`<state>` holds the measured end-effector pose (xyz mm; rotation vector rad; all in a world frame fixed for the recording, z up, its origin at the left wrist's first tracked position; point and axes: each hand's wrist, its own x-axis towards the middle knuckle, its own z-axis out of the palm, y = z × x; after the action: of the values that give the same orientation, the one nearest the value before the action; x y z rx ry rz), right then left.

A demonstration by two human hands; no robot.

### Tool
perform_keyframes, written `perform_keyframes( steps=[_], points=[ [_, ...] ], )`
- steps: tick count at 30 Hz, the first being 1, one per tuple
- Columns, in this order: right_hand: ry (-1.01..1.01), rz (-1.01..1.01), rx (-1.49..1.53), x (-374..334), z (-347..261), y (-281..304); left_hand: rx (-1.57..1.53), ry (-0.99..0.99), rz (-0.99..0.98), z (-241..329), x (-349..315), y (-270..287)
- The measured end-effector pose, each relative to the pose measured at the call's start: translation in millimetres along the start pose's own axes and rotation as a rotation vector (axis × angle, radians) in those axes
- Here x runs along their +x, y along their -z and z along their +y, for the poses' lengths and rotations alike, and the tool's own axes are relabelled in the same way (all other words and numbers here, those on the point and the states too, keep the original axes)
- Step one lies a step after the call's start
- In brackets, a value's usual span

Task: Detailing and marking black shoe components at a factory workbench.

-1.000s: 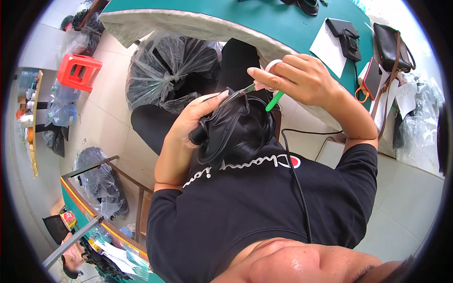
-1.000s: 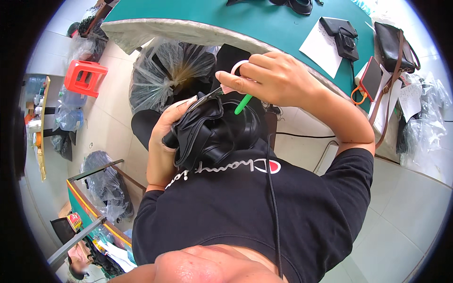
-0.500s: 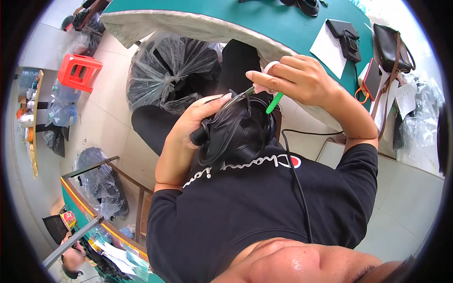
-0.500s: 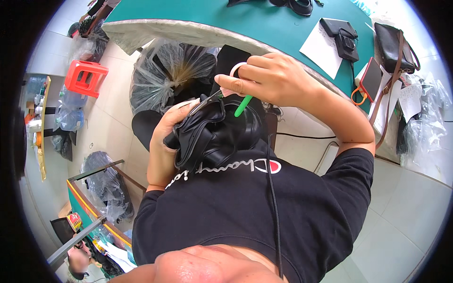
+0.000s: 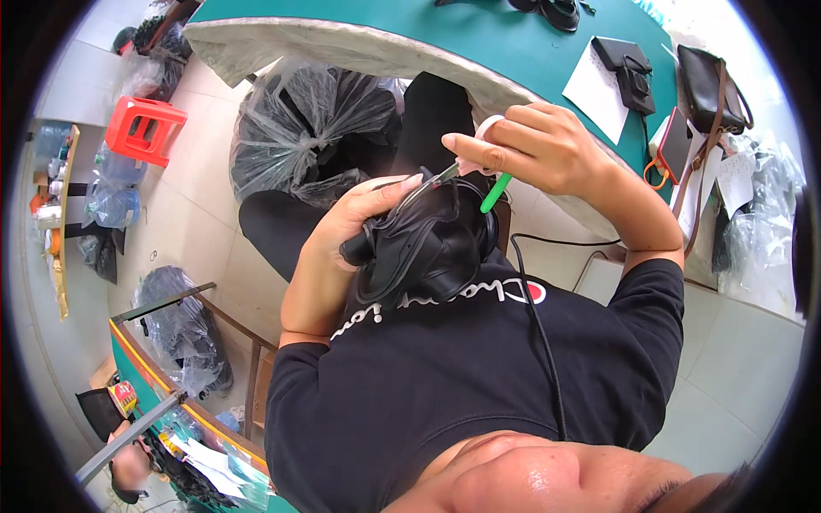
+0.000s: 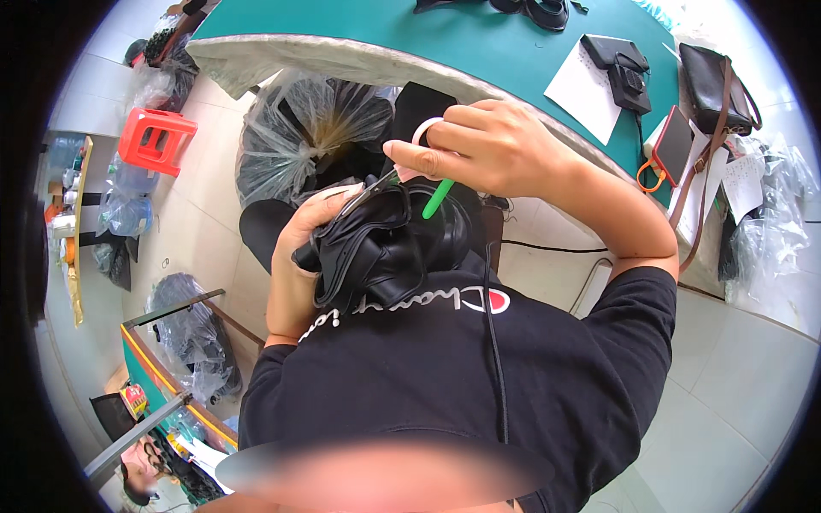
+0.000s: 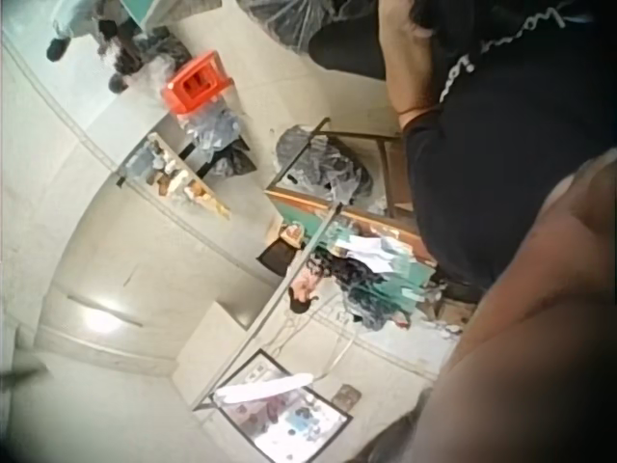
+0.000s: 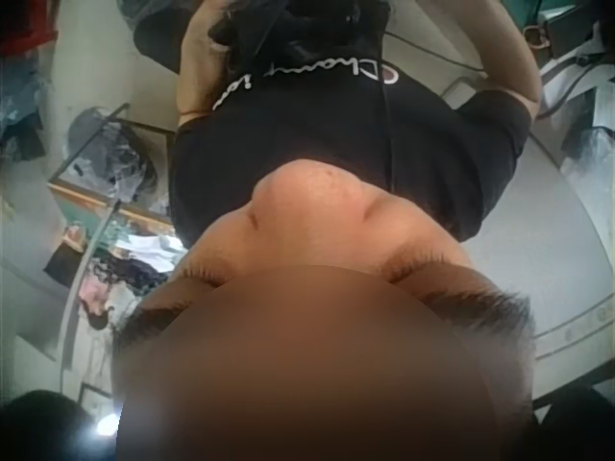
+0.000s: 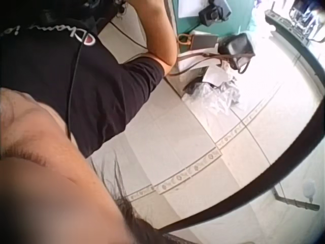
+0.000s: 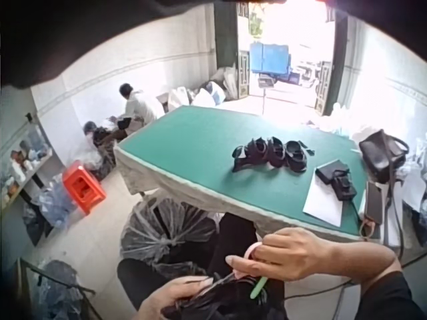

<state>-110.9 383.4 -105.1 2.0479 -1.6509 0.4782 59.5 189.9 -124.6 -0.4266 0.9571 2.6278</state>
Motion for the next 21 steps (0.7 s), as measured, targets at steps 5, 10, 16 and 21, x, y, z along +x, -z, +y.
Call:
perform_keyframes(
  steps=[5,10,16,21],
  points=[
    [0.007,0.034,0.006,2,-2,-2,0.156,-0.152,0.055,-4,-9,-14],
    [0.009,0.039,-0.003,3,-2,-2,0.401,-0.343,0.132,-7,-18,-29],
    [0.003,0.052,-0.011,3,-4,-4,0.373,-0.341,0.12,-8,-16,-28],
    [0.005,0.05,-0.073,2,-7,-2,0.0,-0.095,-0.05,-3,0,0]
  ],
)
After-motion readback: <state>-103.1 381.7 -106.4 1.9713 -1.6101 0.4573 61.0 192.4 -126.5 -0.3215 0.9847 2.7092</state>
